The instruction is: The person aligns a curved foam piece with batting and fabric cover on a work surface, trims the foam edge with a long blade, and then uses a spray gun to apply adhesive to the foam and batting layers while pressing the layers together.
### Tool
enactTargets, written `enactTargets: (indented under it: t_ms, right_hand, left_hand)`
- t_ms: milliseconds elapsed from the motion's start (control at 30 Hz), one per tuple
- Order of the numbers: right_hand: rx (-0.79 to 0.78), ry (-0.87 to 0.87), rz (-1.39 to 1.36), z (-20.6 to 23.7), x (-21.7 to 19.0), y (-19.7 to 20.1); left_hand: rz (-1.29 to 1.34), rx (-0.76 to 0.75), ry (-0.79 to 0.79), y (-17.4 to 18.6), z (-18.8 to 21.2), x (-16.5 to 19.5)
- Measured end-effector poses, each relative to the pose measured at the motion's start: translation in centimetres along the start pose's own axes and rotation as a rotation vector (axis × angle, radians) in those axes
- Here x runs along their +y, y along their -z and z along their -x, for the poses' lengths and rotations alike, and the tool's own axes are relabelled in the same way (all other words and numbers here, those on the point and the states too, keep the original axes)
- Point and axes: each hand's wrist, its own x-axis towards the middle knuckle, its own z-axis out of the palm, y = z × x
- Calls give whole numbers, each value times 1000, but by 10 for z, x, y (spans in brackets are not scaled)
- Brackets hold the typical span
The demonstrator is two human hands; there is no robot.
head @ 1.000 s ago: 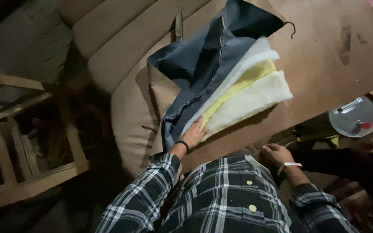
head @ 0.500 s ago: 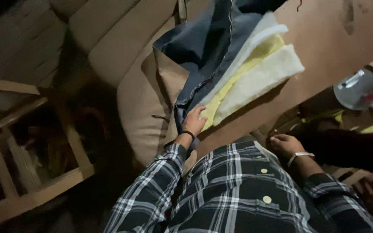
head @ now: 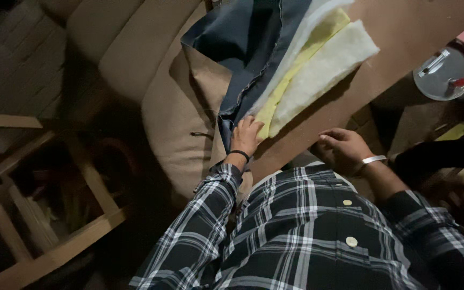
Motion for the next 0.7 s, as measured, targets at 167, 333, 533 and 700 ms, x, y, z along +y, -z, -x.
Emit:
enactTargets:
  t_ms: [167,333,533,700]
  right_hand:
    - [-3,-132,69,6,-12,-1]
    - [-54,-206,-276,10,-4,-6]
    - [-57,-109,-274,15,-14,12]
    - [-20,-105,-79,25,8,-5]
  left_hand:
    - [46,-25,54,-13,-14,-13]
    - [189,9,-4,-23,-10,-29]
    - [249,69,-46,-29,-21,-19]
    - [243,101,-38,-50,14,-24]
